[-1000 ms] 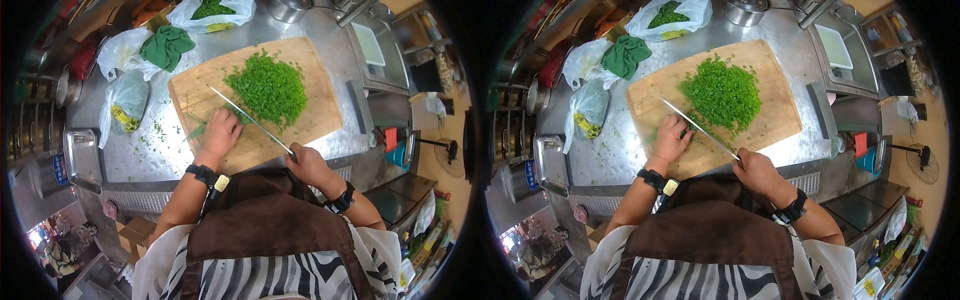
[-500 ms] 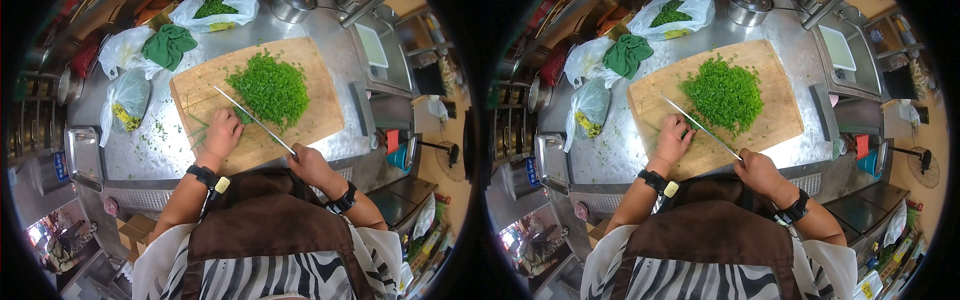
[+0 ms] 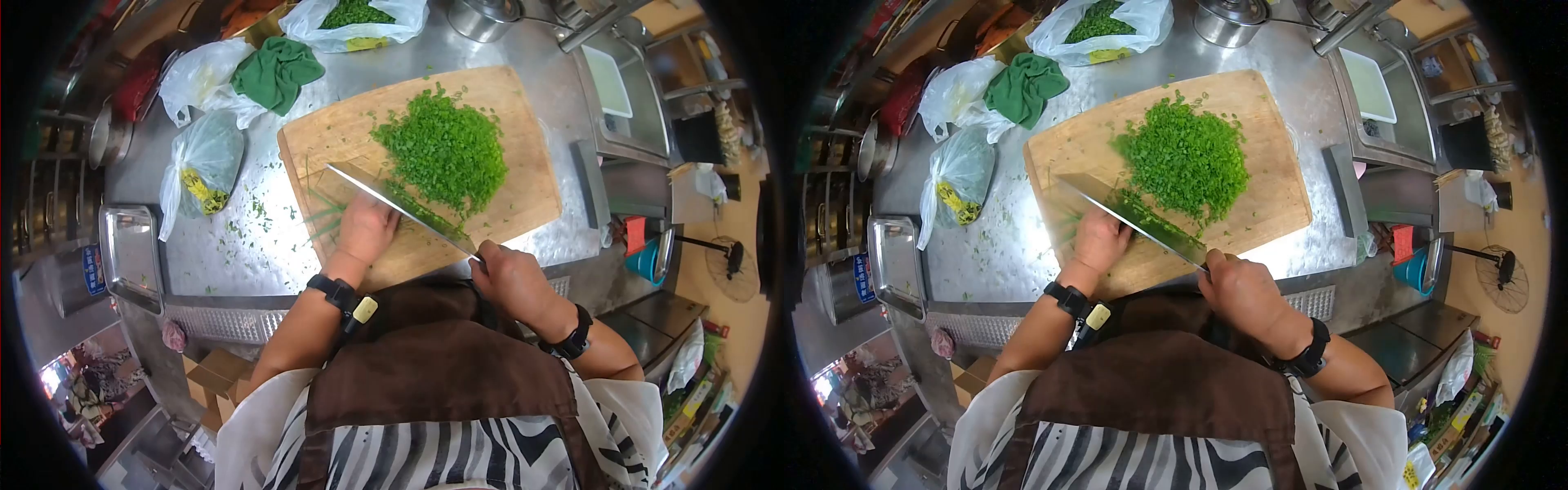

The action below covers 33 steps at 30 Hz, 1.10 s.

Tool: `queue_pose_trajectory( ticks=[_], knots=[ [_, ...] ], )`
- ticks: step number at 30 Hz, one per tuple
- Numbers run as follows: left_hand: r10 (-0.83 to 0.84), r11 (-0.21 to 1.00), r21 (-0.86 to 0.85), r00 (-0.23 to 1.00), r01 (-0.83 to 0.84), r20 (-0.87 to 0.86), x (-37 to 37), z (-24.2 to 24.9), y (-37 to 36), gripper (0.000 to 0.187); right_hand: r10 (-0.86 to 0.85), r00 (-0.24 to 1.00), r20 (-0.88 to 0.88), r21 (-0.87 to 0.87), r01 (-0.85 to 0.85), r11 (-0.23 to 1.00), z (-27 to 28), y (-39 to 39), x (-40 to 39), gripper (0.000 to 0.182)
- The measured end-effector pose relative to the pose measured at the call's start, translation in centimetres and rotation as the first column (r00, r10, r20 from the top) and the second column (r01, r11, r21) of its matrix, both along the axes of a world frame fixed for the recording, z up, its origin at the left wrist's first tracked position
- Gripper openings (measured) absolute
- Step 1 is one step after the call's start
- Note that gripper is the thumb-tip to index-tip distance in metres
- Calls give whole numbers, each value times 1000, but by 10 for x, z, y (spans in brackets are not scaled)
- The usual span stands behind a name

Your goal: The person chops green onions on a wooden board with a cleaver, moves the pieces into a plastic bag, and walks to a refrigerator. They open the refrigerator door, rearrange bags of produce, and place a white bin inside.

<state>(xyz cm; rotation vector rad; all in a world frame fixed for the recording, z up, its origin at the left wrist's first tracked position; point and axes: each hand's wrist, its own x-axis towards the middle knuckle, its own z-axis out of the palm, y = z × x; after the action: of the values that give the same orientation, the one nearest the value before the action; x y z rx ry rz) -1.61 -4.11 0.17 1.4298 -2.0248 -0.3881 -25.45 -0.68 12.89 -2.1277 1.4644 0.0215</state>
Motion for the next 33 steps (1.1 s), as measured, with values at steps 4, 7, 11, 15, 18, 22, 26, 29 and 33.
queue_pose_trajectory(
  ticks=[4, 7, 11, 15, 18, 22, 26, 29, 33],
  knots=[
    [39, 999, -24, 995, -42, -87, -3, -1, -1, 11, -11, 1000, -13, 53, 11, 999, -23, -11, 10, 21],
    [42, 999, -12, 996, -43, -84, -1, -1, -1, 13, 19, 1000, 14, -7, -19, 1000, -42, -21, 13, 21],
    [27, 1000, 2, 994, -27, -108, -1, 2, 1, 14, -2, 999, 44, 8, 2, 1000, -24, -24, 8, 22],
    [37, 998, -55, 993, -44, -116, -1, 2, 2, 14, 7, 997, -72, 82, -1, 997, 15, -11, 7, 21],
    [26, 998, -58, 990, -34, -137, 0, -2, 1, 14, -13, 997, -74, 102, 21, 995, -1, -11, 9, 21],
    [22, 997, -71, 987, -34, -158, 1, 0, 3, 13, 37, 999, 26, -2, -37, 999, -42, -20, 14, 21],
    [-4, 997, -80, 985, -10, -173, 2, 0, 3, 12, 2, 999, 54, -11, -1, 1000, -29, -25, 10, 21],
    [21, 996, -81, 985, -35, -174, 1, -4, 5, 11, -34, 999, -13, 26, 35, 999, 4, -15, 11, 21],
    [56, 994, -88, 990, -68, -132, 0, -6, 6, 12, 19, 999, -51, 47, -17, 999, -2, -10, 8, 20]
  ],
)
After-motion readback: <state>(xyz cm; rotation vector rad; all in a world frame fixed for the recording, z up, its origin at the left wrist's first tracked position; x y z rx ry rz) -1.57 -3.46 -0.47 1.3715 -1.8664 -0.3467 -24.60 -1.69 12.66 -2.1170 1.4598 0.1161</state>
